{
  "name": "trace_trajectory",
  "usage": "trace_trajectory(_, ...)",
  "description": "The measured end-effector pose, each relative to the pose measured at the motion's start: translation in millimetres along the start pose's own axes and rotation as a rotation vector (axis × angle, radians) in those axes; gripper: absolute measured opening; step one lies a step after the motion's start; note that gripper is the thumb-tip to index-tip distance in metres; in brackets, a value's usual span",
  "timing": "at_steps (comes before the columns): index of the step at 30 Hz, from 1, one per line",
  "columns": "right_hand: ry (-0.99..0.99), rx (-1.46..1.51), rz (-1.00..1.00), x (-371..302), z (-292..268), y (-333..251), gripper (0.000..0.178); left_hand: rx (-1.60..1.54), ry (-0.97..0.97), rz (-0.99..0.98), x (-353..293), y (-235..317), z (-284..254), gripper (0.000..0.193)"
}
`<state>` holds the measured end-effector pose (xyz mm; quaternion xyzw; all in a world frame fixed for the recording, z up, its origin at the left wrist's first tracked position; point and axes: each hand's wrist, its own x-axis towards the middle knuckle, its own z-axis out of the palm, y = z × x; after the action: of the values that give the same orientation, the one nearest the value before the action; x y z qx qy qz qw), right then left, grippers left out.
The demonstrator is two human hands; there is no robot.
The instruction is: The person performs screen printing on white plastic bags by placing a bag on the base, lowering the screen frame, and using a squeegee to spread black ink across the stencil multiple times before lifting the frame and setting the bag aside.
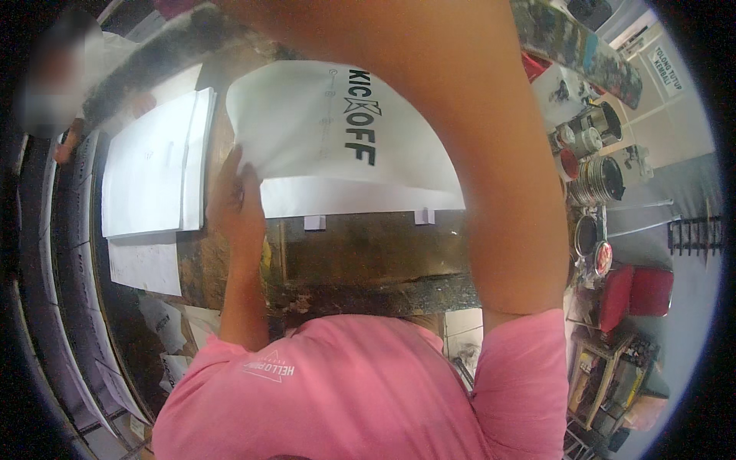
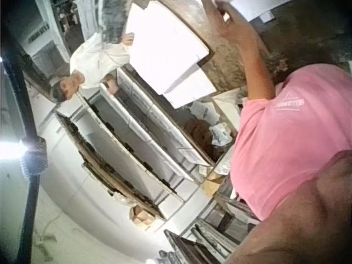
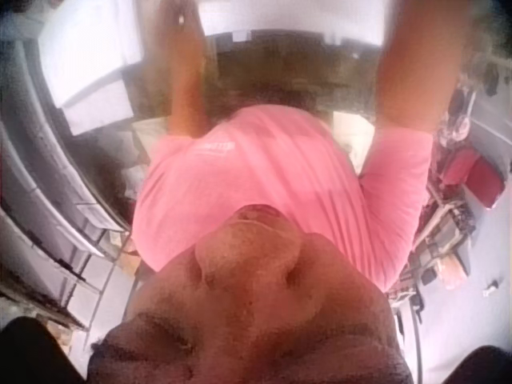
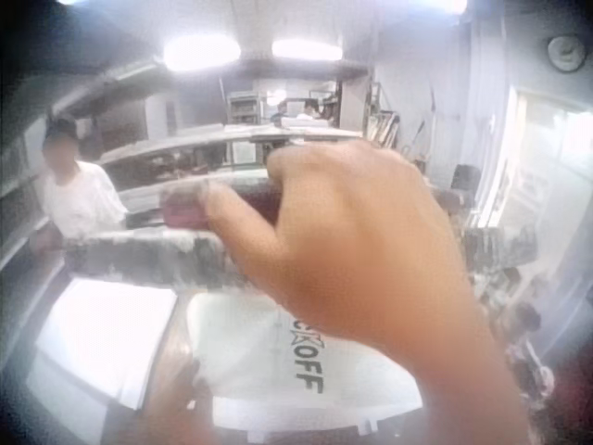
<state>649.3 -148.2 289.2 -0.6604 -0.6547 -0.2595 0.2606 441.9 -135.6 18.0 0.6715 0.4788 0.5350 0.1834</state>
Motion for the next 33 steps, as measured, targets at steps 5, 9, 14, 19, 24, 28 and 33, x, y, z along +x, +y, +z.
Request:
trace_trajectory(5,-0.432,-0.058,0.405,34,-21,-33,0.060,-0.101,0.077,-0.309,9,-49,-70,0.046)
trace_trajectory(9,-0.263,0.063,0.386,28,-14,-32,0.056,0.000,0.024,-0.409,42,-101,-158,0.060)
trace_trajectory(14,-0.057,0.056,-0.021,-12,43,73,0.069,0.118,0.058,-0.313,88,-175,-249,0.071)
trace_trajectory(19,-0.081,0.056,-0.027,-19,37,59,0.065,0.440,-0.025,-0.350,145,-242,-322,0.078)
trace_trajectory(24,-0.057,0.090,0.015,-20,14,17,0.060,0.600,0.143,-0.002,154,-165,-258,0.071)
trace_trajectory(28,0.085,0.061,-0.075,-56,22,13,0.063,-0.688,-0.674,-0.269,35,-13,-145,0.078)
trace_trajectory(33,-0.284,0.102,-0.130,-171,36,-7,0.062,-1.862,-0.359,-0.788,-59,63,-112,0.107)
